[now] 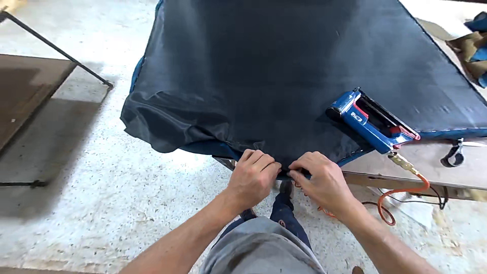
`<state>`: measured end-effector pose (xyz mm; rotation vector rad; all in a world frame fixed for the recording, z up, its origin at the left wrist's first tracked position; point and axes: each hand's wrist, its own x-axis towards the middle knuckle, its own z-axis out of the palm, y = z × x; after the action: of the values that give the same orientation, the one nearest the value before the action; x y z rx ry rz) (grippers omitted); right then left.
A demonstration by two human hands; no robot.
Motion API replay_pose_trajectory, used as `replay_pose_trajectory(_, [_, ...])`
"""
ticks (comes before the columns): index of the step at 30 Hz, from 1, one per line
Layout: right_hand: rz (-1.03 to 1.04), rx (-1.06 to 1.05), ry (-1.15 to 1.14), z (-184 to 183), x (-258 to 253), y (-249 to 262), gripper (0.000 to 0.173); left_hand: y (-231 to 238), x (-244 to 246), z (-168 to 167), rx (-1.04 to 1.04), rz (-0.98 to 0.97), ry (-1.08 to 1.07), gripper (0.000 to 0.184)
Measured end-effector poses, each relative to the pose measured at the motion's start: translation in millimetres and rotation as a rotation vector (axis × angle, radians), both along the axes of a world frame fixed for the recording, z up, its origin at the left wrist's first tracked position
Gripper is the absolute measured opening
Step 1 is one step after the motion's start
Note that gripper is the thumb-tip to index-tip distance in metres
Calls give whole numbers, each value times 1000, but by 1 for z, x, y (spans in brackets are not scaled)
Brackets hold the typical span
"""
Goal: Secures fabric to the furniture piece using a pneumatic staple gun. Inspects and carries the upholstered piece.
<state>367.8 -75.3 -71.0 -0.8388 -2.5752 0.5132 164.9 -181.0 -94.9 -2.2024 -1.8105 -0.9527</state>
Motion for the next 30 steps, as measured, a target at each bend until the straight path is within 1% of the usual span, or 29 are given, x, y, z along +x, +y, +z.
replay_pose_trajectory(4, [-51,348,232,-23,-8,-19,9,-2,3,-4,75,4,57,13])
replay_pose_trajectory(6, [-66,396,263,-28,-9,-24,8,-3,4,-6,119,-2,92,13])
replay_pose_trajectory(10, [-41,295,155,-15,-4,-28,11,-3,6,-8,144,-9,61,12])
replay_pose_trajectory(12, [-47,271,134,-12,-5,-28,11,-3,8,-4,85,1,4,13])
replay_pose_trajectory(14, [-72,282,160,-14,-9,-27,7,-2,9,2,10,4,-32,20])
replay_pose_trajectory(16, [-96,298,206,-17,-10,-27,6,-1,12,5,-32,-14,-3,25])
replay_pose_trajectory(19, [-82,288,254,-22,-8,-27,7,-2,11,1,-5,-49,36,19])
replay_pose_trajectory(20, [-53,246,250,-19,-5,-27,7,-2,10,0,17,-54,40,18])
replay_pose_trajectory(23, [43,-24,144,-2,15,-20,10,-1,11,-1,72,-63,63,15])
replay_pose_trajectory(24, [49,-71,136,2,22,-19,10,-1,12,0,78,-60,75,15])
replay_pose_trajectory(27, [19,-42,178,4,26,-19,14,0,14,-1,87,-52,102,13])
replay_pose_trajectory(30, [21,33,153,0,13,-16,19,0,15,-2,80,-37,78,13])
